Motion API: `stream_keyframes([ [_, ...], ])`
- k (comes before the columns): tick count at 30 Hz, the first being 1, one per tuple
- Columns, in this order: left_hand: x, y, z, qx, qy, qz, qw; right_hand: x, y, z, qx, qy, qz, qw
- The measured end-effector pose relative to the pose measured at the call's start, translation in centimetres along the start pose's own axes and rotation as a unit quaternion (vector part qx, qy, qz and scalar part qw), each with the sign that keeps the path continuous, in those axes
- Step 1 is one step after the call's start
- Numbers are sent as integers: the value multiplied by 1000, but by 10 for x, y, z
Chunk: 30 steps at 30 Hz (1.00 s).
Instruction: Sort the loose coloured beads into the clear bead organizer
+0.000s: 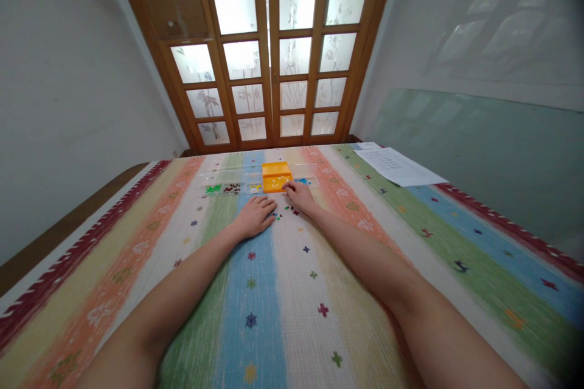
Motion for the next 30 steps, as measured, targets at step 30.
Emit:
stream_keyframes([
  [30, 2, 4, 9, 4, -53, -26, 998, -1, -4, -9, 377, -78, 52, 921],
])
Point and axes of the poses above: each hand's wrist, its own x-axis towards the middle knuckle, its own y-axis out of the back of the hand, z = x × y, the point moved 1 cm from there along x, towards the middle knuckle, and after that the axes turned 10 degrees about -z, right-handed, at the moved point
